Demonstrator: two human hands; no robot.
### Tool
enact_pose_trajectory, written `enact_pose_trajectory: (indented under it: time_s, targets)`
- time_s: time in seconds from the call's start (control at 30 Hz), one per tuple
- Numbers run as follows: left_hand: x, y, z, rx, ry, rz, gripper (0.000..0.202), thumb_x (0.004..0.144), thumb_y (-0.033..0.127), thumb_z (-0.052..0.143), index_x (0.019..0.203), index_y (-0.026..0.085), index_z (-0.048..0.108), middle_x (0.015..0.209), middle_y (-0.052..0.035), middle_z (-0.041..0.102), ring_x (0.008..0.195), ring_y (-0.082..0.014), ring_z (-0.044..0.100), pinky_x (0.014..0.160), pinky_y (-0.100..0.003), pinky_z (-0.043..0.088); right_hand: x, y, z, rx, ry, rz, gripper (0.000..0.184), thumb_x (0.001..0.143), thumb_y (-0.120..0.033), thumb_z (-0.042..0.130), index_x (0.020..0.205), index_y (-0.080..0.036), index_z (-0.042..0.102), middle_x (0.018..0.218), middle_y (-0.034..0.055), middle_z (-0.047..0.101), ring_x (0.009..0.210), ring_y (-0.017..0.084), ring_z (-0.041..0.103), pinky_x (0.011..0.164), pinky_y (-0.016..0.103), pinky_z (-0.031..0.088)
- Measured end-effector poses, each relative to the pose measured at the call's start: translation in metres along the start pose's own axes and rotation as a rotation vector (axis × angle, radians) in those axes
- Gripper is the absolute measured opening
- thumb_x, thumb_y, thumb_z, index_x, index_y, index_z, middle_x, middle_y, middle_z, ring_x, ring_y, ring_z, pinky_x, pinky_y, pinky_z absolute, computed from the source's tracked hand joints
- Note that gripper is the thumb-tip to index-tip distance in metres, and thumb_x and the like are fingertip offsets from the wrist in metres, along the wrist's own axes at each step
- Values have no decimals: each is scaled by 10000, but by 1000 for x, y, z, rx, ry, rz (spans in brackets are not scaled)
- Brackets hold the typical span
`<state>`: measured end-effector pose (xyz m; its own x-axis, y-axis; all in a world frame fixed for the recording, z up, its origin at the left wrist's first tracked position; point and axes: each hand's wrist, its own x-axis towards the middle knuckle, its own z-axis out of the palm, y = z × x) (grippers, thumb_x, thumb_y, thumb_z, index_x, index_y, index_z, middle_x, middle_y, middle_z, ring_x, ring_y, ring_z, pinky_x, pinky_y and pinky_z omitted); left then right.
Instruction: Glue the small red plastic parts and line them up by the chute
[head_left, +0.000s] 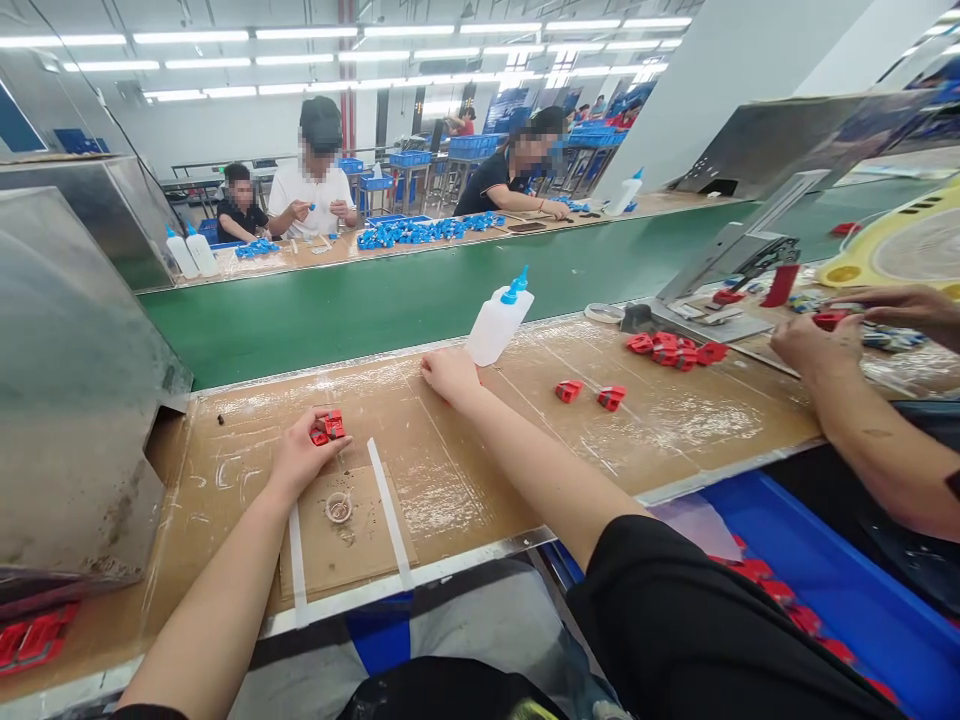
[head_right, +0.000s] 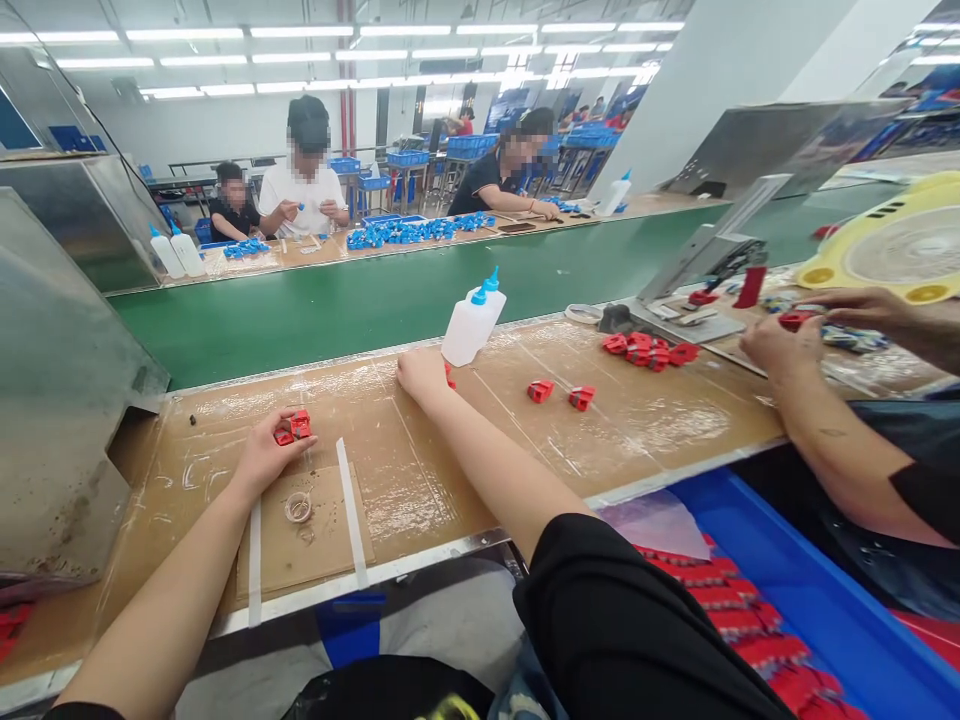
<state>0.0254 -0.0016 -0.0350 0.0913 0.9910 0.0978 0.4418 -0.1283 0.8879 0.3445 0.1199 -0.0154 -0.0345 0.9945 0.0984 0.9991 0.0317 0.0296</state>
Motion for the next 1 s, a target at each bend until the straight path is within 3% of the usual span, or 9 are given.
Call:
enact_pose_trajectory:
  time_s: [0.13,0.33,0.57,0.7,0.8,0.9,1.0]
  targets:
    - [-1,-1,0,8,-23,14,535,764,505,848,1210,266,672,1024,-40,782,940,-234,743,904,-361,545,3,5,1,6,36,23,381,1038,-318,434,1217,-116,703,1274,218,651,1184,304,592,938,357,425]
    - [0,-3,1,41,-31,16,513,774,499,841,1198,264,672,991,-39,777,893,-222,736,860,-345,538,14,5,6,48,-27,15,300,1007,-269,513,1092,-91,739,1137,214,725,1102,301,652,939,358,445]
    - [2,-4,1,-13,-20,28,543,773,468,844,1237,253,661,982,-51,767,854,-201,727,841,-327,548,20,-6,-4,203,-19,-40,241,976,-211,563,1043,-57,735,1134,243,722,1092,301,662,921,348,466]
    - [3,-4,3,-38,-7,51,554,772,464,847,1242,241,657,957,-49,758,837,-191,716,847,-324,553,-8,-36,-3,381,-38,-179,262,1020,-308,548,1126,-133,713,1106,120,744,979,181,676,830,245,485]
    - [3,-4,3,-57,4,57,570,765,464,852,1247,231,654,981,-59,757,864,-197,723,871,-334,563,-41,-64,9,515,-78,-399,222,993,-378,634,1070,-193,729,1003,39,736,891,135,657,785,215,475]
    - [4,-4,4,-39,6,51,567,758,468,856,1235,234,660,992,-55,761,880,-201,725,885,-340,565,-62,-80,24,644,35,-633,200,993,-358,654,1015,-185,753,1012,67,687,916,162,628,814,266,471]
    - [5,-3,5,-19,12,22,584,746,487,862,1238,239,668,1003,-52,770,887,-211,733,894,-350,567,-64,-81,34,643,164,-721,230,1033,-338,595,1063,-185,764,1092,107,658,978,194,606,877,320,475]
